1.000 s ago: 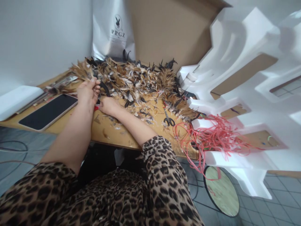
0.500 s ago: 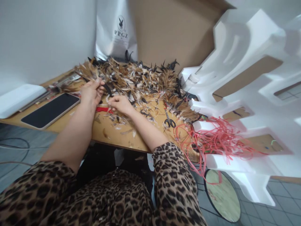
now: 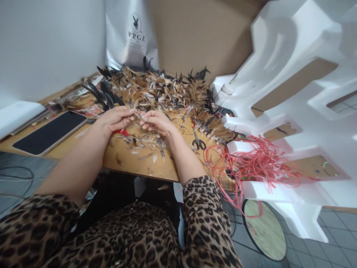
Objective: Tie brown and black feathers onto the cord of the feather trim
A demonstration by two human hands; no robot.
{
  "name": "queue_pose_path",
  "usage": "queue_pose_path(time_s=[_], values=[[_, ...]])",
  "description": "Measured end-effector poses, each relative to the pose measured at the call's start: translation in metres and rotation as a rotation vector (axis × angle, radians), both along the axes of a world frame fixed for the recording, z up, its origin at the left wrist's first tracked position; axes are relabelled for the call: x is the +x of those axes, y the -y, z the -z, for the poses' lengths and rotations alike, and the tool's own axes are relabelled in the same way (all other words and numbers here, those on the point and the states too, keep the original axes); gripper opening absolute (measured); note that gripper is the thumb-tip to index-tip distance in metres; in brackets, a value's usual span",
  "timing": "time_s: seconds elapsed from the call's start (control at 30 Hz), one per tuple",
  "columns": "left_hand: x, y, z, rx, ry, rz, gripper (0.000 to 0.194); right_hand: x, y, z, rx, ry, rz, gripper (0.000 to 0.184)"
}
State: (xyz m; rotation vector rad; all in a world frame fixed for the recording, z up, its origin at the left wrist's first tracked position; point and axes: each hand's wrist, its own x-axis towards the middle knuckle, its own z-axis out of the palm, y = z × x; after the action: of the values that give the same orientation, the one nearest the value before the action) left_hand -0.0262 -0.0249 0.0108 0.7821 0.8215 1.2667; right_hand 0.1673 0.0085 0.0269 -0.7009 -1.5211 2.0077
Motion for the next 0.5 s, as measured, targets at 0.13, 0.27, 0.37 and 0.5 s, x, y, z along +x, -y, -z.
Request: queue_pose_path(time_s=[0.13,0.27,0.37,0.5], values=[[0.0039,-0.0035,0.0089,-0.001,0.021,0.082,0.008,0.0051,-0.0021,-0.0017,0.006,-0.046,-0.027,0.025],[0.0072,-0.0034,0.0096,-0.019,0.053,0.103,0.011,0.0059,-0.004,-0.0017,0.018,-0.08,-0.012,0.028],[0.0074,-0.0036,0.0094,-0.05,0.092,0.089,0.015,0.0076,-0.0058,-0.0027,0.039,-0.099,0.061,0.028],[0.0071,-0.0043,0.0097,-0.101,0.081,0.068,0.016,0.0102,-0.0089,-0.0022,0.064,-0.118,0.127,0.031]])
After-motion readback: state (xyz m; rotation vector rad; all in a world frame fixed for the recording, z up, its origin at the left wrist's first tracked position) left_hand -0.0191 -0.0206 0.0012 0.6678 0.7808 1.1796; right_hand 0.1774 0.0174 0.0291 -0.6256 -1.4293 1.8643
